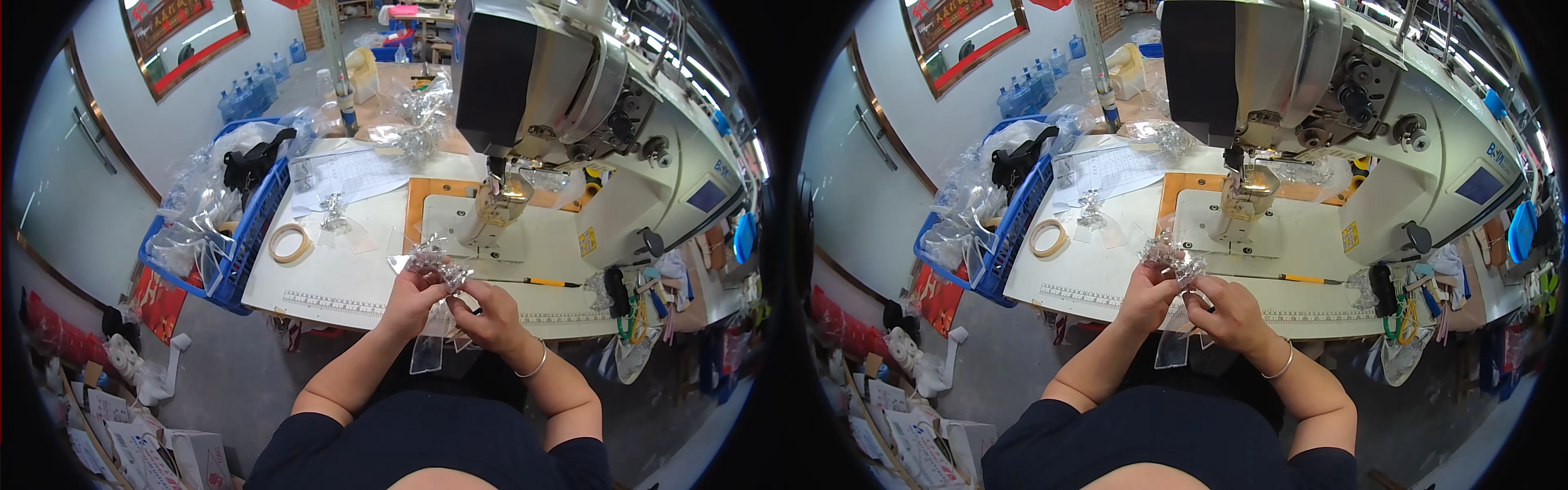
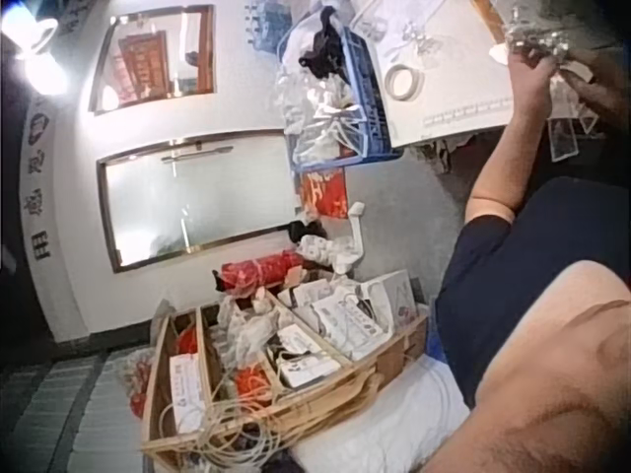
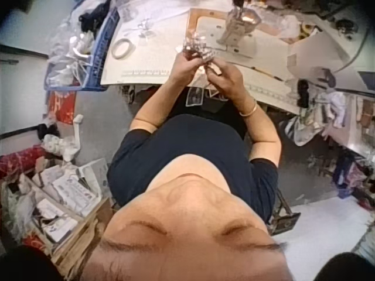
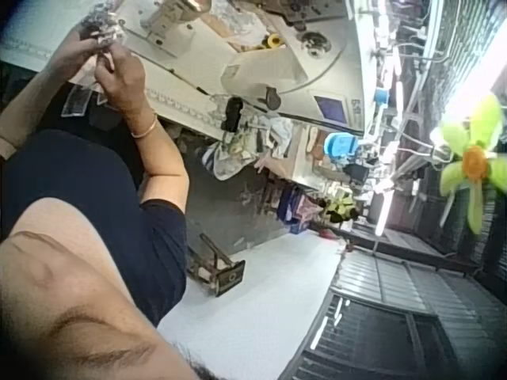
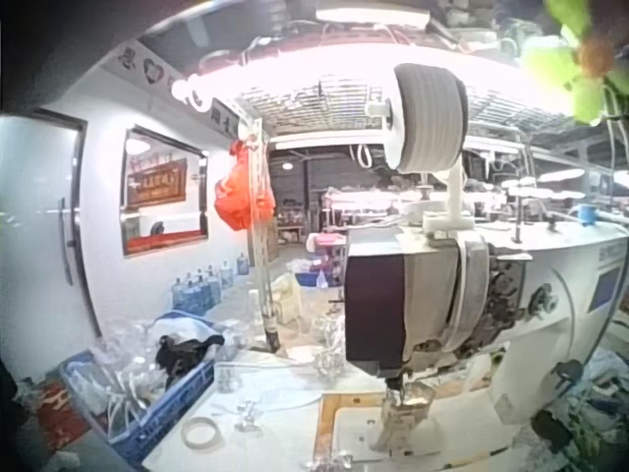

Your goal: The person repeatedly picks up small clear plastic pieces, aligns them by hand, and sews them together using a sewing machine. After each stitch, the person removes the piece and places it on the table, then repeats the process with additional pieces.

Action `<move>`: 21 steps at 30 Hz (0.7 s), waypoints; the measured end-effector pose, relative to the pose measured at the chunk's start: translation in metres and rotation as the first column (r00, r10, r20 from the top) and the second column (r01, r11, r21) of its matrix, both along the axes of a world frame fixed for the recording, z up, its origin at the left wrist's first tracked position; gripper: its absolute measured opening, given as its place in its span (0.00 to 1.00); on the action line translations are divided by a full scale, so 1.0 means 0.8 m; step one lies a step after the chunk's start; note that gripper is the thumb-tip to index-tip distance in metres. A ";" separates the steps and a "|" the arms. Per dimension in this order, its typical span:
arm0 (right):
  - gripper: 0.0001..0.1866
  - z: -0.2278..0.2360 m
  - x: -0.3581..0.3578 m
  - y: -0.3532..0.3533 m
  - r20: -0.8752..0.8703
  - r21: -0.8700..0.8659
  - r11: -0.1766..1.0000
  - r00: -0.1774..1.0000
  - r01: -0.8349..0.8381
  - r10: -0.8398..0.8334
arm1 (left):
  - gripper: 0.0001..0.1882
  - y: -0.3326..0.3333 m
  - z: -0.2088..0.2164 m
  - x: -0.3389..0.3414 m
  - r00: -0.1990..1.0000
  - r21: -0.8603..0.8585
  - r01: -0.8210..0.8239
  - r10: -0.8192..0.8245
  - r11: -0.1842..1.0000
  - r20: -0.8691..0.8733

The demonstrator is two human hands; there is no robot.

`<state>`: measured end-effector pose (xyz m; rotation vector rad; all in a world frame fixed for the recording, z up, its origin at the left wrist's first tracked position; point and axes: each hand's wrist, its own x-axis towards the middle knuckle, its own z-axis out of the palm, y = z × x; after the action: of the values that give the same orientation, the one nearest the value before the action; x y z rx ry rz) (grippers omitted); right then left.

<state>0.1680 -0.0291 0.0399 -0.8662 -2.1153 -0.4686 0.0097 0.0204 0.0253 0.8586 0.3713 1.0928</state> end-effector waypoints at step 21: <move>0.27 -0.053 0.109 -0.004 -0.077 -0.256 0.765 0.776 0.591 -0.626 | 0.15 0.028 -0.015 0.003 0.947 -0.381 -0.249 0.307 0.890 0.099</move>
<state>0.2549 -0.0324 -0.0022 -1.6899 -1.7162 -0.4754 0.0121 0.0431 0.0137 0.3903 0.5580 1.2973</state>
